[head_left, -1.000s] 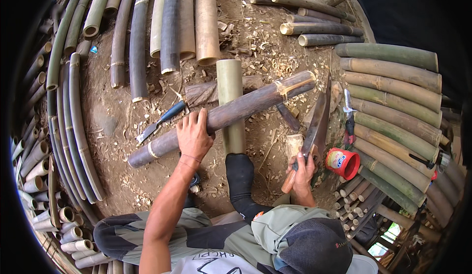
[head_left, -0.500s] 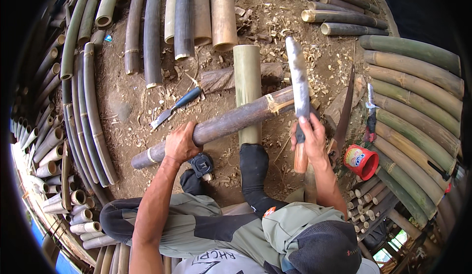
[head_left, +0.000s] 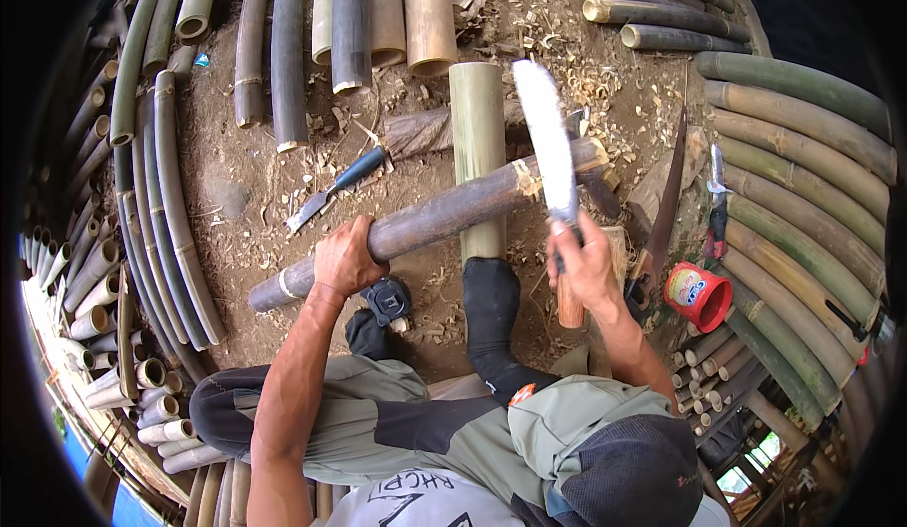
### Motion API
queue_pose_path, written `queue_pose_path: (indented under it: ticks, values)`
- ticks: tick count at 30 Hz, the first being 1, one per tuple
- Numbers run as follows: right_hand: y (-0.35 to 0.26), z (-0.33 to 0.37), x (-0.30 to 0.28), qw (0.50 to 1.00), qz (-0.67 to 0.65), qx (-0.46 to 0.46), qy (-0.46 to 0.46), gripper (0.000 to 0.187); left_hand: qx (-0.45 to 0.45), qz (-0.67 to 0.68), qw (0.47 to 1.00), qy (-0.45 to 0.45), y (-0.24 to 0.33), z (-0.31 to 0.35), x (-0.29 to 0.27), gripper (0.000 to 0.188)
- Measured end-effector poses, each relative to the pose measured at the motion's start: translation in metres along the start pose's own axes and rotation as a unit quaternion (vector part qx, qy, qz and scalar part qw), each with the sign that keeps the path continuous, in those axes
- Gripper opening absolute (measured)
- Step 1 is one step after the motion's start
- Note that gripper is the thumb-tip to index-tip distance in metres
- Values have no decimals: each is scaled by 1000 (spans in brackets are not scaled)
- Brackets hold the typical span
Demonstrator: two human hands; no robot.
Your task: The person selects bamboo poles from a pile, cuts them to size using a machete, and then uses a wooden mallet to drive a smaller bamboo piece into the hollow end of a larger pole. The person also uses a chisel to smooth the interior of the bamboo.
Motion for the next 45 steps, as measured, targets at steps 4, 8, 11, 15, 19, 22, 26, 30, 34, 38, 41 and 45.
queue_pose_path:
  ticks: [4, 8, 11, 15, 19, 22, 26, 30, 34, 38, 41, 45]
  values:
    - [0, -4, -2, 996, -58, -17, 62, 24, -3, -9, 1000, -6, -1, -7, -1, 51]
    - [1, -5, -7, 996, -42, -49, 58, 24, -5, -6, 1000, -6, -6, -2, 3, 51]
    - [20, 2, 7, 996, 42, -74, 24, 22, 0, -7, 1000, -8, -1, -1, 4, 53]
    - [1, -2, -7, 995, -72, -29, 65, 16, -12, -15, 999, -27, -6, 2, 4, 56]
    - [14, 17, 29, 999, -12, 18, -33, 18, 6, -12, 1000, -18, -5, 9, 5, 56]
    - [-3, -3, -5, 992, -100, -44, 64, 20, -11, -11, 1000, -27, -4, 7, 2, 55]
    - [9, 10, 31, 999, -41, 17, -30, 20, 9, -21, 1000, -18, -10, 3, 9, 53]
    - [6, -4, -16, 954, -222, -32, 200, 17, -17, -19, 999, -35, -7, -6, 6, 58]
    - [14, 10, 24, 998, -34, 31, -47, 16, 7, -4, 1000, -24, -6, 7, 5, 57]
    - [17, -2, -6, 970, -185, -55, 150, 22, -2, -27, 999, -42, -2, 1, 6, 57]
    - [16, 6, 25, 998, -33, 23, -46, 19, 0, -22, 999, -36, -11, 4, 7, 56]
    - [2, -9, 8, 976, -164, -91, 111, 21, -14, -24, 999, -31, -5, -4, 3, 54]
Point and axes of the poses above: each hand's wrist, its own z-axis away from the middle knuckle, its own x-axis out of the palm, y = z × x, the point moved 8 cm from there along -z, towards the middle knuckle, and after that the axes turned 4 degrees about -z, right-handed, at the moved point
